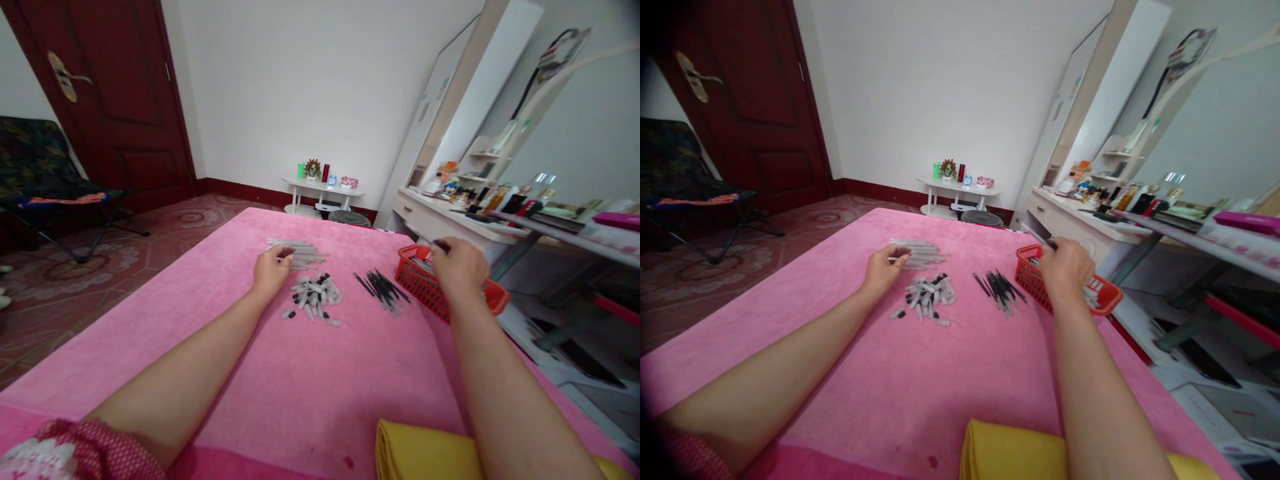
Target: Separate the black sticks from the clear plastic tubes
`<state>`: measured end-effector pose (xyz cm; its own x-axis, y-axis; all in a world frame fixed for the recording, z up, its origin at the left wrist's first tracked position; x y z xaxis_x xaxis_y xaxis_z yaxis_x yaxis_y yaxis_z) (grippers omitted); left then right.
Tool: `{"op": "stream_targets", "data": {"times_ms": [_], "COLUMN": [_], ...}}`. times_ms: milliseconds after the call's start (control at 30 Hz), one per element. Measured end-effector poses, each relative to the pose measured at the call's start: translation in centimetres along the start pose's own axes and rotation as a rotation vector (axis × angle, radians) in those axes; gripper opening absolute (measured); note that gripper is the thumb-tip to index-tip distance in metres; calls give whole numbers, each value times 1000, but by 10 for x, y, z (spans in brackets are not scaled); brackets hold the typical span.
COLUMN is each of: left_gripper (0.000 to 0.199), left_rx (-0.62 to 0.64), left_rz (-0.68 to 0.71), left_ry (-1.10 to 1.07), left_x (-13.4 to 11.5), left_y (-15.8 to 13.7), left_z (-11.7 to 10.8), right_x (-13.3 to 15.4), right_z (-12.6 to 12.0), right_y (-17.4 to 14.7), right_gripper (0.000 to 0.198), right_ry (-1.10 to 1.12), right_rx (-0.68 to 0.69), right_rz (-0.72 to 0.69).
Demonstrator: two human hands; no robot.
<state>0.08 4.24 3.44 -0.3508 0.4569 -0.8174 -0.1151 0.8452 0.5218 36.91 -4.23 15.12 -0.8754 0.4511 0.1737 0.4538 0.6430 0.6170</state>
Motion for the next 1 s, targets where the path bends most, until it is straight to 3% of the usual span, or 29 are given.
{"op": "stream_targets", "data": {"times_ms": [100,200,367,567,667,833,1000], "left_gripper": [23,25,22,25,24,27,28], "left_rx": [-17,50,269,333,350,300,291], "left_rz": [-13,-10,61,120,119,163,216], "left_ry": [162,313,525,613,641,649,596], "left_x": [10,10,4,5,6,-1,-10], "left_y": [3,2,-3,-6,-6,-8,-12], "left_z": [-10,-13,-1,6,6,5,9], "right_x": [-35,-42,-4,58,72,73,73], "right_z": [14,23,22,43,51,65,80], "right_y": [8,8,0,-29,-45,-62,-74], "right_gripper": [34,35,32,21,19,19,22], "right_ry": [-81,-100,86,322,250,21,-150], "right_rx": [73,99,26,366,464,578,606], "right_rz": [152,173,-5,-345,-426,-447,-467]}}
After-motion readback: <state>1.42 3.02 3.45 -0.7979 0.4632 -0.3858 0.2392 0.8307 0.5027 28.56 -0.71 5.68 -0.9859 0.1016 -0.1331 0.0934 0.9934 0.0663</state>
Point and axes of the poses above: each hand's wrist, its own y-axis towards the middle knuckle, its own z-axis out of the palm, x = y × z, the point moved 5 cm from there along y, towards the middle knuckle, and after that the axes turned 6 degrees about -y, right-handed, at the moved point
